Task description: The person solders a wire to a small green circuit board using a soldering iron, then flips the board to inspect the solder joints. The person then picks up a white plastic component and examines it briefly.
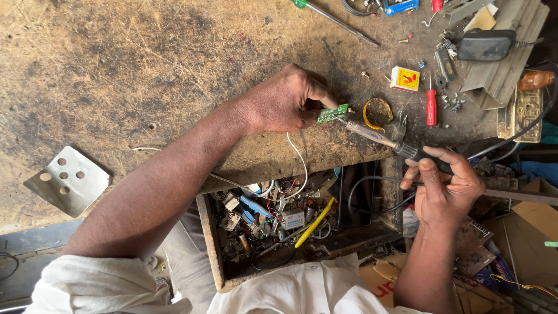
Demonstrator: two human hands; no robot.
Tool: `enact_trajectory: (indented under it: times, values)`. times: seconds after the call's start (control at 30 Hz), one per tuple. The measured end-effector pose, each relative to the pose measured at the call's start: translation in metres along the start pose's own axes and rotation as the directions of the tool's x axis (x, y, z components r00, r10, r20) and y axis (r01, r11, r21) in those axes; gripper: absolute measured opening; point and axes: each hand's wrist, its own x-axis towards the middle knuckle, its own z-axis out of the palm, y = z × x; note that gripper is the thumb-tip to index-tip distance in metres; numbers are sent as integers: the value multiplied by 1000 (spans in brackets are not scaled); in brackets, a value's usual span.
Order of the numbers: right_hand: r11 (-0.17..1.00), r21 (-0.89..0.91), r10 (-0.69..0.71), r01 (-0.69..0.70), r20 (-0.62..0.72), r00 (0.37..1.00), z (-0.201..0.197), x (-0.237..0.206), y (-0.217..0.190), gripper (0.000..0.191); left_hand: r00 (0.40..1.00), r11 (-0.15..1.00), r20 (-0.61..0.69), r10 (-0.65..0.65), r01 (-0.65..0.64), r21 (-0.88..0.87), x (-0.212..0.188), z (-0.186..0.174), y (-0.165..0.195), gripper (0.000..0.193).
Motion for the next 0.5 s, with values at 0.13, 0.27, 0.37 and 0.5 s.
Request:
enact_trajectory:
  times: [0.13, 0.27, 0.37, 0.5]
  values:
    - [998, 23, 53, -52, -24, 998, 3, -1, -4, 19, 1000, 1000, -8, 13, -13, -1, -1, -1, 0, 31]
    - [999, -44, -2, 1, -16, 1000, 8, -4, -6, 16, 1000, 1000, -8, 5, -5, -2, -1, -1, 2, 32]
    - [995, -89, -35, 35, -7, 999, 8, -4, -7, 17, 1000, 1000, -1, -9, 9, -4, 0, -2, 4, 33]
    - [997, -30, 69, -71, -51, 996, 10, -4, -8, 19, 999, 999, 19, -47, 47, -15, 0, -4, 4, 32]
